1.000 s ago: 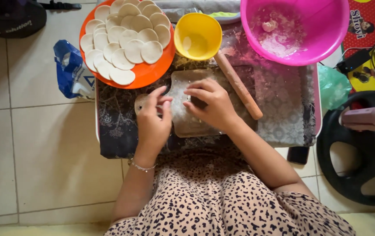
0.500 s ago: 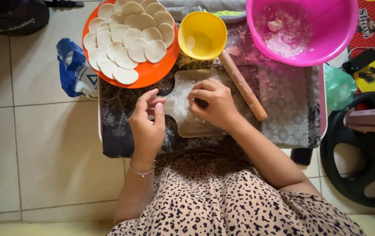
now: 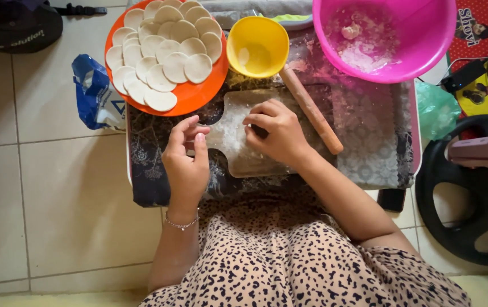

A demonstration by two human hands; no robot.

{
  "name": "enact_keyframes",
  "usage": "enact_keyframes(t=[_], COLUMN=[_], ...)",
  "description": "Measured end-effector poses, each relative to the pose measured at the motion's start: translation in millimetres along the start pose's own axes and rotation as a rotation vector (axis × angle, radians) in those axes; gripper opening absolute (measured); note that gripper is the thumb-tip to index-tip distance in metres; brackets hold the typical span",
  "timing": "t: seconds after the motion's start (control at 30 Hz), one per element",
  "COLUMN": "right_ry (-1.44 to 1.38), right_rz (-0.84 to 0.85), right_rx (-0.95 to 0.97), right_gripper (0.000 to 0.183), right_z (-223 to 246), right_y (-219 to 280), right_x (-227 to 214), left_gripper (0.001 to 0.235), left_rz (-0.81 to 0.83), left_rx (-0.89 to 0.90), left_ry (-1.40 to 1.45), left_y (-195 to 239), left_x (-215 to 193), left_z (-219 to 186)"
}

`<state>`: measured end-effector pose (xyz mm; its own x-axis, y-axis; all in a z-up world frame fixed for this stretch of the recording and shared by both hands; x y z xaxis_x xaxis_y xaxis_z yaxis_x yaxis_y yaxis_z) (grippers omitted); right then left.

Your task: Rolling out dough and cutting it into circular wrappers using a rolling pin and a round cutter.

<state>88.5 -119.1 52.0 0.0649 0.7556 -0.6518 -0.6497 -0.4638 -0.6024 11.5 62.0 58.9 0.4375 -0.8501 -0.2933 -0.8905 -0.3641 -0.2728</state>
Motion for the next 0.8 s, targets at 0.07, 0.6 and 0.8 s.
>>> enact_keyframes(t=[0.07, 0.6, 0.8], right_ry=[0.049, -0.317, -0.635], right_rz=[-0.013, 0.010, -0.260], right_rx=[0.019, 0.293, 0.606], right_gripper=[0.009, 0.009, 0.029], right_z=[-1.3, -47.0, -69.4], right_y=[0.8, 19.7, 7.8], right_x=[-2.6, 4.0, -79.8], left_gripper=[0.028, 0.064, 0.059], left_rz=[0.012, 0.547, 0.427], left_rx=[0.008, 0.029, 0.122], left_ry=[-0.020, -0.544, -0.569], left_y=[-0.9, 26.7, 21.4], left_x=[-0.8, 57.3, 71.4], left_z=[1.3, 27.7, 33.1])
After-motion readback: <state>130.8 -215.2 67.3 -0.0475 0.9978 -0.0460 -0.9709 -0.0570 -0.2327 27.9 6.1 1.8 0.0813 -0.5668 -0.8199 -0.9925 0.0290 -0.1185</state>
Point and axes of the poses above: each hand's wrist, its own y-axis away from the middle knuckle, its own x-axis out of the palm, z = x × y, the point moved 9 cm from there along -y, towards the middle knuckle, and after that the axes turned 5 degrees about y, right-handed, at the moved point
